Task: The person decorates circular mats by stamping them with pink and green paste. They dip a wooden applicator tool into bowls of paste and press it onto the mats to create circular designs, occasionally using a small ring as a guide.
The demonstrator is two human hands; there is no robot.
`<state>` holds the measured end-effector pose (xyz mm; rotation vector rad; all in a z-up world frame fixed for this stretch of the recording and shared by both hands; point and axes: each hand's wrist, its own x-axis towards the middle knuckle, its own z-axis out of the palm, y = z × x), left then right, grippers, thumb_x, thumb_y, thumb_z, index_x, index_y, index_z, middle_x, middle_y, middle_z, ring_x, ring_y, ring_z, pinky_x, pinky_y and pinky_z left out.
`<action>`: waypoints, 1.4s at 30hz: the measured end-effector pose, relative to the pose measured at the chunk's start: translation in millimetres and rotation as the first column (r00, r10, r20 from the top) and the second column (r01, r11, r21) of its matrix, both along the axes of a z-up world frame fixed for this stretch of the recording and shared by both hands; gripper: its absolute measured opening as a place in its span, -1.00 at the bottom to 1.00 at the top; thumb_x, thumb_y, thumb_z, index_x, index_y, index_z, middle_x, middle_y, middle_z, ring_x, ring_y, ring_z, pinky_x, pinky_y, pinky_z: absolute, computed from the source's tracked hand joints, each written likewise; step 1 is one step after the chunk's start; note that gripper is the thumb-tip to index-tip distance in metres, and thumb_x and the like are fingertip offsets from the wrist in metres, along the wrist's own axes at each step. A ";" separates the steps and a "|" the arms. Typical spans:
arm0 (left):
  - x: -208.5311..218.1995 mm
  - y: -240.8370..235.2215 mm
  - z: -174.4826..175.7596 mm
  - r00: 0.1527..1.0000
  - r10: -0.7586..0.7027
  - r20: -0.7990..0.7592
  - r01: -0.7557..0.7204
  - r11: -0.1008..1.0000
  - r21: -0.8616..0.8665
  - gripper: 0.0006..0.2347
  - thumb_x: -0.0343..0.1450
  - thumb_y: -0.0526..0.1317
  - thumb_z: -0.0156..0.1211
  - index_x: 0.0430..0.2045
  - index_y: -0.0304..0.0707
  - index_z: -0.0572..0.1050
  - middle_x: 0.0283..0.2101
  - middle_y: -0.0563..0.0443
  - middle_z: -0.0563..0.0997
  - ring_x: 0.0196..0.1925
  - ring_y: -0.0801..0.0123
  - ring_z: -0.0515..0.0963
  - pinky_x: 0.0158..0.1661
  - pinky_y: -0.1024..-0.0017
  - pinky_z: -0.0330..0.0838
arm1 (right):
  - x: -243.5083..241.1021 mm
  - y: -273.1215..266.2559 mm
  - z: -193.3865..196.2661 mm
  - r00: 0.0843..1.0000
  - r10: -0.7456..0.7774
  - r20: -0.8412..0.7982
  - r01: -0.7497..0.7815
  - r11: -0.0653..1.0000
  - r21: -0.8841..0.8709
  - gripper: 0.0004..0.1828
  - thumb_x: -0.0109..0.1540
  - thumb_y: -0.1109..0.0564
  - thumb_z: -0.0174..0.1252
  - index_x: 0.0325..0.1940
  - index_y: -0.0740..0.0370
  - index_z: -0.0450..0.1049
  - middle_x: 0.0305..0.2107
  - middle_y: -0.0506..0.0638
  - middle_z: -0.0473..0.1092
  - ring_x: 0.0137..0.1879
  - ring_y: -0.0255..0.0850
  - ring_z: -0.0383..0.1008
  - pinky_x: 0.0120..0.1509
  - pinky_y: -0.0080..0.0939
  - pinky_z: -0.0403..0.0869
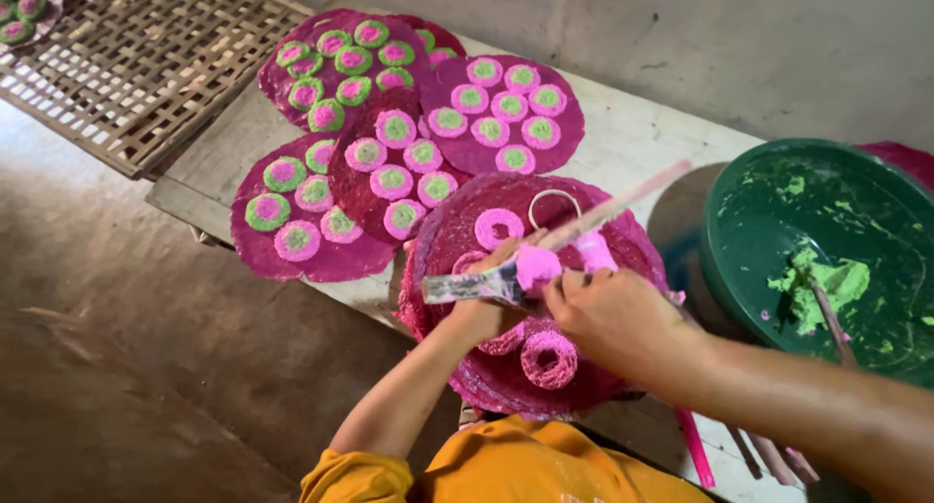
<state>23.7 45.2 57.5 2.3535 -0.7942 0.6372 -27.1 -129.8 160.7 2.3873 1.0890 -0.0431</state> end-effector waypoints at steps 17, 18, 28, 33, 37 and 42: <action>47.1 8.6 -19.5 0.918 0.317 -0.239 -0.340 0.939 -0.060 -0.69 0.46 -0.26 0.15 0.09 -0.32 0.47 0.17 -0.29 0.51 0.04 0.01 0.56 -0.37 0.32 0.57 | 2.4 -16.7 -128.3 0.885 -0.161 -0.436 0.455 0.109 0.884 -0.56 0.27 0.26 0.10 0.26 0.32 0.43 0.02 0.35 0.49 0.12 0.06 0.58 0.08 -0.07 0.53; 54.4 13.6 -23.2 0.927 0.341 -0.157 -0.349 0.937 -0.029 -0.67 0.41 -0.27 0.17 0.08 -0.29 0.50 0.24 -0.34 0.45 0.13 -0.11 0.51 -0.34 0.29 0.60 | -5.3 -19.7 -135.5 0.888 -0.148 -0.435 0.452 0.110 0.885 -0.58 0.28 0.24 0.14 0.24 0.35 0.44 0.03 0.36 0.49 0.14 0.08 0.56 0.11 -0.07 0.53; 58.1 -5.9 -26.4 0.979 0.150 -0.138 -0.156 0.987 -0.033 -0.73 0.37 -0.24 0.28 -0.07 -0.16 0.46 0.59 -0.47 -0.15 0.20 -0.19 0.37 0.01 0.07 0.59 | 10.5 -61.5 -109.8 0.579 -0.281 -0.765 0.786 -0.054 0.615 -0.56 0.40 0.22 0.05 0.38 0.34 0.42 -0.02 0.47 0.46 0.08 0.31 0.46 0.12 0.06 0.43; 61.1 -16.2 -22.7 0.973 0.171 -0.158 -0.171 0.985 0.013 -0.42 0.22 -0.30 0.33 0.19 -0.32 0.36 0.45 -0.56 0.03 0.03 -0.20 0.42 -0.17 0.02 0.51 | -18.7 -69.0 -187.8 0.800 -0.205 -0.564 0.568 -0.045 0.822 -0.60 0.31 0.23 0.09 0.23 0.40 0.42 0.12 0.25 0.48 0.25 -0.13 0.53 0.30 -0.25 0.44; 74.1 -30.8 -44.2 0.882 0.120 -0.457 -0.279 0.913 -0.298 -0.46 0.25 -0.28 0.33 0.16 -0.34 0.37 0.02 -0.26 0.54 -0.08 0.07 0.56 -0.13 0.16 0.50 | -75.0 -135.6 -198.7 0.703 -0.068 -0.708 0.679 -0.229 0.697 -0.61 0.27 0.22 0.13 0.17 0.41 0.47 0.07 0.23 0.53 0.18 -0.14 0.55 0.26 -0.21 0.46; 72.9 -46.5 -71.2 0.734 -0.436 -0.521 -0.144 0.649 -0.747 -0.72 0.28 -0.37 0.26 -0.14 -0.35 0.48 -0.23 -0.08 0.57 -0.23 0.27 0.58 -0.26 0.30 0.53 | -190.6 -299.4 -169.7 0.499 -0.227 -0.836 0.533 -0.681 0.503 -0.41 0.24 0.02 0.10 0.31 0.28 0.20 0.15 0.26 0.44 0.20 -0.06 0.50 0.26 -0.10 0.48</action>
